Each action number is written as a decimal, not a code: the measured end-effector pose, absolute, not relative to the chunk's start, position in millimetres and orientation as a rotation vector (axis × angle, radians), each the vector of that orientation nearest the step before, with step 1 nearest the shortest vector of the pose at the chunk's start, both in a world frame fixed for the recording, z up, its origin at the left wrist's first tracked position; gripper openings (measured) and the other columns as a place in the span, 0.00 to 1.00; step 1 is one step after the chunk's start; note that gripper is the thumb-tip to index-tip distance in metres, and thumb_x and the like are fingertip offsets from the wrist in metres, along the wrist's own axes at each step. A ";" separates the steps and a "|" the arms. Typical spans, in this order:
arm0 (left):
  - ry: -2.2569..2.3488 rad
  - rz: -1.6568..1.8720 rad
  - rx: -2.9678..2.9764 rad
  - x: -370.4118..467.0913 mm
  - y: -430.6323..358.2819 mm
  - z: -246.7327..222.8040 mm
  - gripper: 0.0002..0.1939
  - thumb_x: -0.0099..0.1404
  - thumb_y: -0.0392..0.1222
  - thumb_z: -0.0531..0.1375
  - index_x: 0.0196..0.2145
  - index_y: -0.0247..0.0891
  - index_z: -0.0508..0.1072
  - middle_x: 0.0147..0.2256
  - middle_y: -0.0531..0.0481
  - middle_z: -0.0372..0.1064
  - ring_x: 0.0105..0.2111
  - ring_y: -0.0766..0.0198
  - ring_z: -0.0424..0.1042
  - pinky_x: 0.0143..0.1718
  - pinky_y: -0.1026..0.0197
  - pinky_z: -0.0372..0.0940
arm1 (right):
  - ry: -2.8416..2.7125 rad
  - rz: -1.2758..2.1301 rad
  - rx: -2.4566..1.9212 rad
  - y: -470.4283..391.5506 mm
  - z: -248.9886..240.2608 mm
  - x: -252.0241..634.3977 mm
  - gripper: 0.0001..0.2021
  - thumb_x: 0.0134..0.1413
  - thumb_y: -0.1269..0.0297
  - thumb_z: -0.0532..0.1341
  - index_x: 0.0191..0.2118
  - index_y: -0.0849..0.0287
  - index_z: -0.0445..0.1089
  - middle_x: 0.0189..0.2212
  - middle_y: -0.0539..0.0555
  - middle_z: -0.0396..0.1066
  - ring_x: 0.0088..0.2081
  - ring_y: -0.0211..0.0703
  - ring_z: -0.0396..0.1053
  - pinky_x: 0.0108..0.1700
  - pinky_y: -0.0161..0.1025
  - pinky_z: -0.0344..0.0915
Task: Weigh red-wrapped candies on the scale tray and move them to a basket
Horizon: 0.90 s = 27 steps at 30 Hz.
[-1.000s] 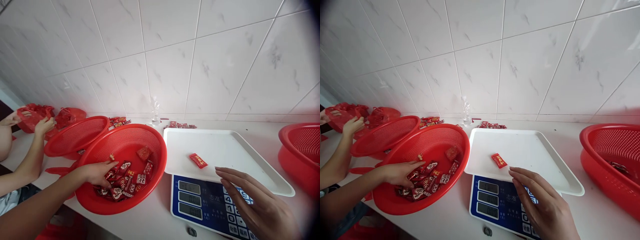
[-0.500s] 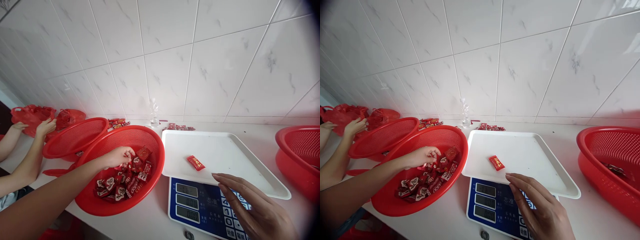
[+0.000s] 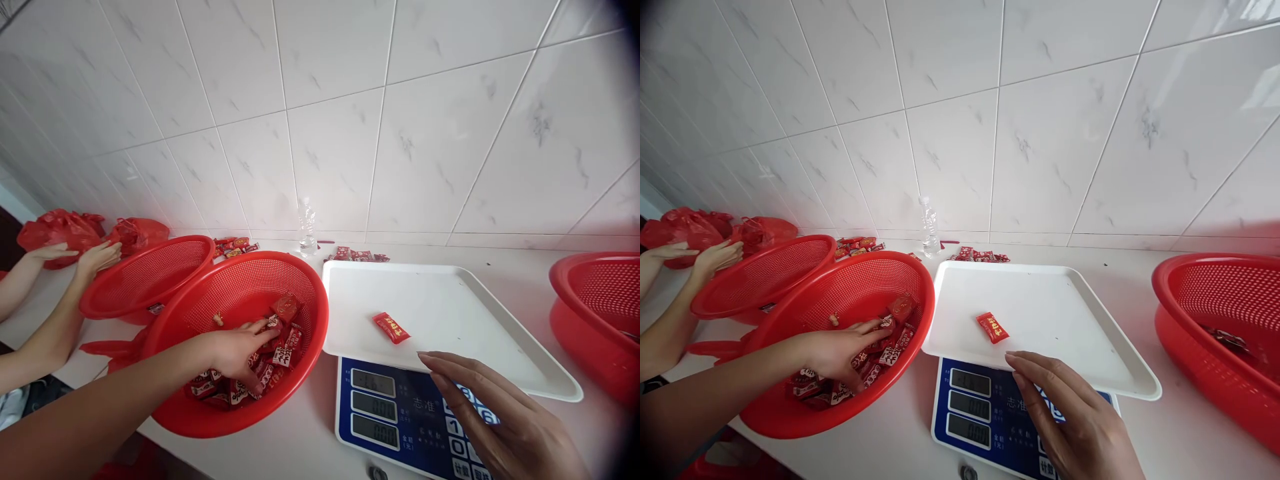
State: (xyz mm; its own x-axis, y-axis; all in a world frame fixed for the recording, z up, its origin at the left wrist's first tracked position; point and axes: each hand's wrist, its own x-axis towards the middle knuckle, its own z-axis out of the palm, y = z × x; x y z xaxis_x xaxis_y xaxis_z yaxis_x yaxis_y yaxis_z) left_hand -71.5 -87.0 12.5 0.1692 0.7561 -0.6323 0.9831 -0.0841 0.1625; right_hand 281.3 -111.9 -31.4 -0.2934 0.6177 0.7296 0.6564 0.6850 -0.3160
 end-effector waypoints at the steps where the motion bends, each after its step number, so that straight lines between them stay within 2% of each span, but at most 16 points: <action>1: 1.649 -0.518 1.898 -69.9 -88.6 9.4 0.59 0.44 0.54 0.67 0.66 0.45 0.39 0.67 0.39 0.26 0.64 0.38 0.33 0.58 0.36 0.42 | -2.002 -0.055 -0.984 -111.6 -32.0 281.2 0.09 0.60 0.62 0.54 0.43 0.51 0.69 0.35 0.50 0.76 0.33 0.41 0.76 0.35 0.33 0.73; 6: 1.735 -0.357 1.896 -70.9 -87.4 -4.9 0.58 0.44 0.51 0.67 0.66 0.49 0.39 0.67 0.39 0.29 0.62 0.36 0.45 0.54 0.43 0.55 | -2.021 -0.060 -0.985 -112.0 -33.3 281.9 0.10 0.60 0.62 0.53 0.44 0.51 0.69 0.36 0.51 0.76 0.33 0.41 0.76 0.35 0.33 0.73; 9: 1.754 -0.341 1.946 -72.1 -83.3 -6.8 0.55 0.45 0.49 0.67 0.65 0.50 0.43 0.65 0.39 0.42 0.59 0.37 0.53 0.52 0.44 0.57 | -2.027 -0.080 -0.982 -113.0 -32.0 282.3 0.10 0.60 0.62 0.53 0.45 0.51 0.68 0.35 0.51 0.76 0.33 0.40 0.76 0.35 0.33 0.73; 11: 1.767 -0.328 1.990 -71.1 -81.6 -5.5 0.48 0.47 0.46 0.65 0.63 0.51 0.50 0.59 0.40 0.53 0.54 0.39 0.61 0.50 0.46 0.59 | -2.028 -0.090 -0.977 -113.7 -30.4 282.1 0.10 0.61 0.62 0.53 0.45 0.51 0.68 0.35 0.51 0.75 0.33 0.40 0.76 0.35 0.32 0.73; 13: 1.772 -0.306 2.012 -69.1 -80.8 -3.1 0.39 0.49 0.43 0.63 0.59 0.52 0.59 0.54 0.43 0.58 0.47 0.44 0.67 0.45 0.50 0.63 | -2.022 -0.088 -0.973 -114.2 -28.7 281.5 0.10 0.61 0.63 0.53 0.44 0.51 0.68 0.34 0.50 0.76 0.32 0.40 0.76 0.35 0.32 0.73; 16: 1.752 -0.236 2.040 -67.5 -79.0 0.7 0.25 0.53 0.38 0.59 0.50 0.48 0.69 0.48 0.46 0.64 0.41 0.50 0.69 0.40 0.55 0.63 | -2.001 -0.070 -0.974 -114.5 -27.6 280.8 0.10 0.60 0.63 0.54 0.44 0.51 0.69 0.34 0.50 0.76 0.32 0.40 0.76 0.35 0.32 0.73; 19: 1.767 -0.114 2.037 -71.4 -73.6 3.3 0.17 0.53 0.37 0.58 0.42 0.43 0.72 0.40 0.48 0.68 0.38 0.54 0.69 0.37 0.59 0.62 | -1.994 -0.053 -0.983 -114.5 -28.0 281.1 0.10 0.60 0.63 0.54 0.43 0.52 0.70 0.34 0.50 0.76 0.32 0.41 0.76 0.34 0.33 0.73; 27: 1.766 0.143 2.032 -86.5 -58.6 25.7 0.14 0.54 0.49 0.61 0.35 0.38 0.70 0.35 0.50 0.71 0.35 0.57 0.70 0.32 0.61 0.61 | -2.026 -0.110 -0.953 -114.2 -26.6 281.2 0.10 0.61 0.63 0.53 0.43 0.54 0.68 0.33 0.51 0.76 0.32 0.38 0.76 0.34 0.30 0.72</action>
